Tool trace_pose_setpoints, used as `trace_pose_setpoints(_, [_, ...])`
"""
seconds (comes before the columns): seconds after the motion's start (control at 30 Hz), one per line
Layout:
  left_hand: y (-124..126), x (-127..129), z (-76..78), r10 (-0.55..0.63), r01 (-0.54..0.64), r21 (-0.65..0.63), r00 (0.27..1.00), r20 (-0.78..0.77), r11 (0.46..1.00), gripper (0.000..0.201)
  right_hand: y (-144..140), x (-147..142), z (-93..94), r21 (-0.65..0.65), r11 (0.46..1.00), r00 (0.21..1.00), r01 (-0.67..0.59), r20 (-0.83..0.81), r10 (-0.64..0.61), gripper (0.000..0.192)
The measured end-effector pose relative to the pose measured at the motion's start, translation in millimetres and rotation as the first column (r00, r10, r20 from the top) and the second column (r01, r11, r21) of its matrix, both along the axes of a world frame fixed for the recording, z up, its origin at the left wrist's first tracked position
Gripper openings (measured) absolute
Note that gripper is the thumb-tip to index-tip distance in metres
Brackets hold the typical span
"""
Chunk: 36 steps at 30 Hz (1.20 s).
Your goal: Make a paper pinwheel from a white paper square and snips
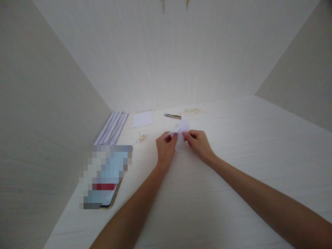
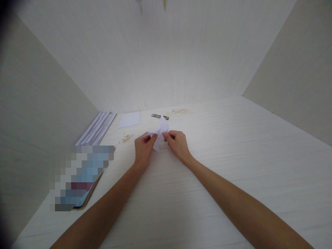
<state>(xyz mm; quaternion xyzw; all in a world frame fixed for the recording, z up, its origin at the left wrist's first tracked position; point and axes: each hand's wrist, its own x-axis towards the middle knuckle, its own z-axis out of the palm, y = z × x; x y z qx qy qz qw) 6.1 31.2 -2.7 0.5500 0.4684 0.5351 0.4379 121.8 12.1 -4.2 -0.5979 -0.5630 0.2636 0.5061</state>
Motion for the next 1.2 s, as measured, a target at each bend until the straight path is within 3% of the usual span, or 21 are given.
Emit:
trace_pose_setpoints(0.27, [3, -1, -3.5, -0.011, 0.011, -0.008, 0.999, -0.031, 1.000, 0.013, 0, -1, 1.0, 0.015, 1.000, 0.999, 0.023, 0.048, -0.024, 0.032])
trace_pose_setpoints(0.4, [3, -1, -3.9, -0.013, 0.011, -0.036, 0.999, -0.046, 0.999, 0.013, -6, -3, 4.5, 0.108, 0.990, 0.989, 0.093, 0.109, -0.105, 0.027])
trace_pose_setpoints(0.53, [4, -1, -5.1, 0.002, -0.004, -0.084, 1.000, -0.029, 0.996, 0.015, -9, -5, 5.0, 0.184, 0.980, 0.969, 0.082, 0.213, -0.121, 0.025])
trace_pose_setpoints(0.8, [4, 0, -4.8, -0.003, 0.004, -0.097, 1.000, 0.009, 0.995, 0.016, -7, -6, 5.2, 0.104, 0.993, 0.946, 0.054, 0.314, -0.085, 0.031])
trace_pose_setpoints(1.07, [4, -1, -4.5, -0.018, 0.015, -0.100, 1.000, -0.022, 0.995, 0.014, -11, -8, 5.3, 0.236, 0.970, 0.934, 0.053, 0.332, -0.132, 0.025])
trace_pose_setpoints(1.2, [5, -2, -6.3, -0.014, 0.013, -0.080, 1.000, -0.016, 0.997, 0.015, -7, -6, 3.5, 0.131, 0.991, 0.963, 0.037, 0.262, -0.070, 0.029])
